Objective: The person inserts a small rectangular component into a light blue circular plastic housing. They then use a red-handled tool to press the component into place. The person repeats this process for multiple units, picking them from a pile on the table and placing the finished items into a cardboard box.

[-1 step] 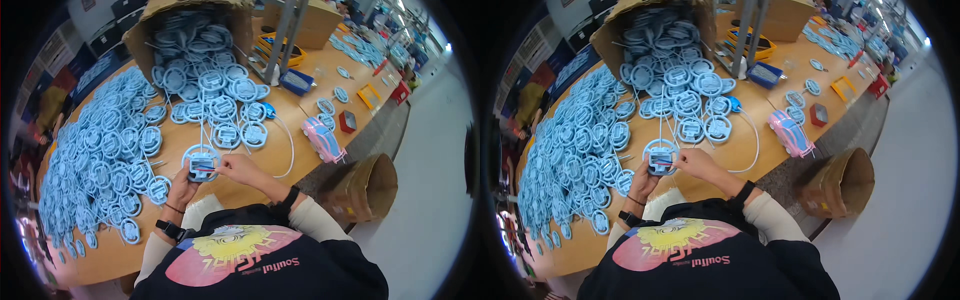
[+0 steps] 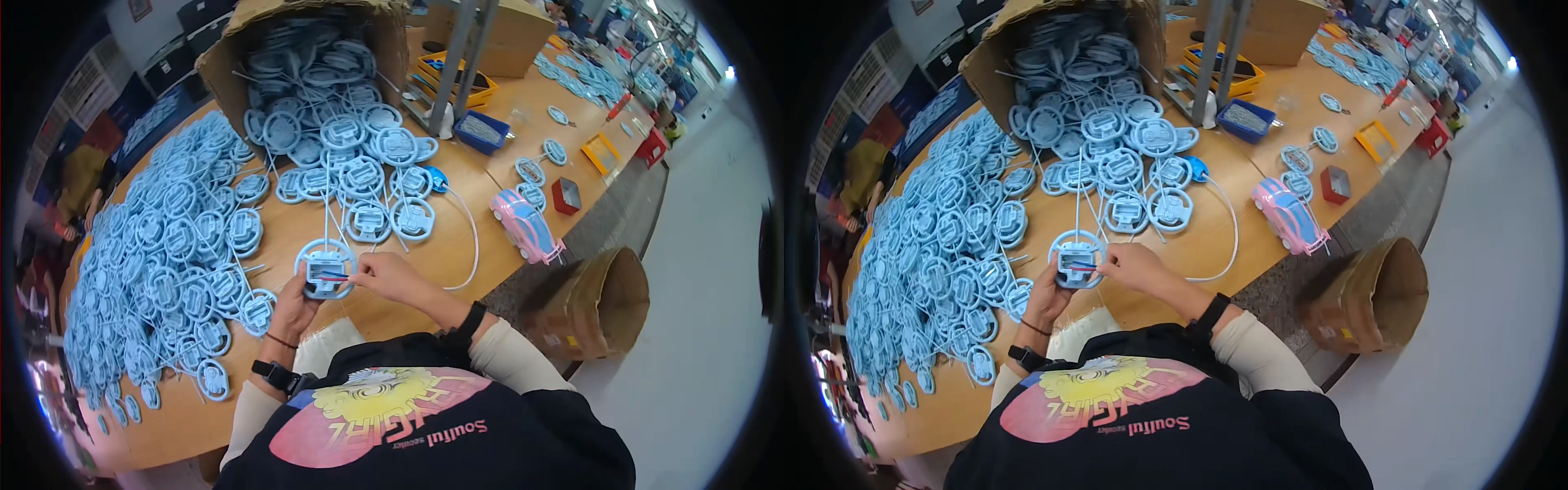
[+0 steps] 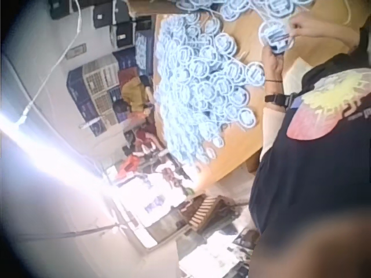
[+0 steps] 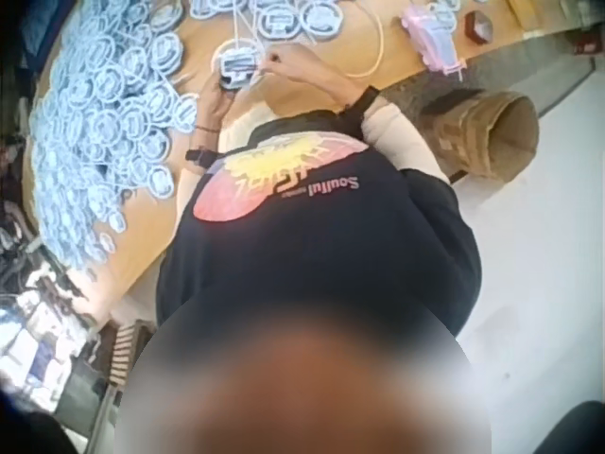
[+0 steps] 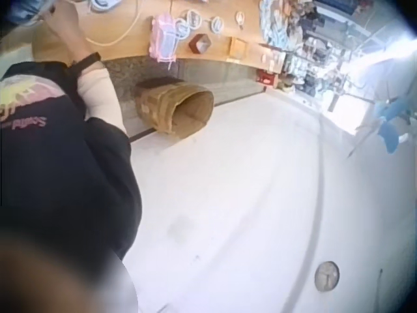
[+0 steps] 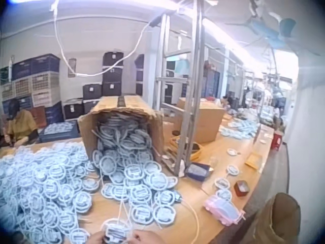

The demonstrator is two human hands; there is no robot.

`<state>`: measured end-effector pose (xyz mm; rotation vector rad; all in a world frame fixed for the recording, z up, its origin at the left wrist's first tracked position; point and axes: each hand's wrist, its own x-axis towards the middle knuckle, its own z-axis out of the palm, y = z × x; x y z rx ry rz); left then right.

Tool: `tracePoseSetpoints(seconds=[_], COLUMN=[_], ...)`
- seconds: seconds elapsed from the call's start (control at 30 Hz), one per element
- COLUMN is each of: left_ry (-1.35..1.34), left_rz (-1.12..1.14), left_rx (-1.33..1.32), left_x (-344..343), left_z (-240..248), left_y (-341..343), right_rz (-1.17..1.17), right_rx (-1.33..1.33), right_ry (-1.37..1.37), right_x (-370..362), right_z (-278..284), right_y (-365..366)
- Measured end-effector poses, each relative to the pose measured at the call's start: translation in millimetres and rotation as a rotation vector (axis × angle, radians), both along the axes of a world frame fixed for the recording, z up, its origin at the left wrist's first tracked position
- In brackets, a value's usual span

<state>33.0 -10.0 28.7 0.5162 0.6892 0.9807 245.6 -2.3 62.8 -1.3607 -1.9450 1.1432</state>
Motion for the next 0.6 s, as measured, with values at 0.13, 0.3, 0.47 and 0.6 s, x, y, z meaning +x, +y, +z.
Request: tracePoseSetpoints(seconds=[0.13,0.3,0.47,0.6], left_ry=[0.232,-0.320,0.219,1.536], left_rz=[0.413,0.689,0.219,0.229], left_rx=[0.013,0.265,0.189,0.885], left_x=[-78,-157,-83,-12], left_z=[-17,46,-7,-62], left_y=[49,115,163,191], right_rz=[0.006,-0.058,-0.112,-0.115], right_rx=[0.001,-0.018,-0.186,-0.194], right_ry=[-0.043,0.031,0.119,0.166], right_x=[4,25,32,32], right_z=[-6,-21,-22,-25], right_y=[4,1,-1,1])
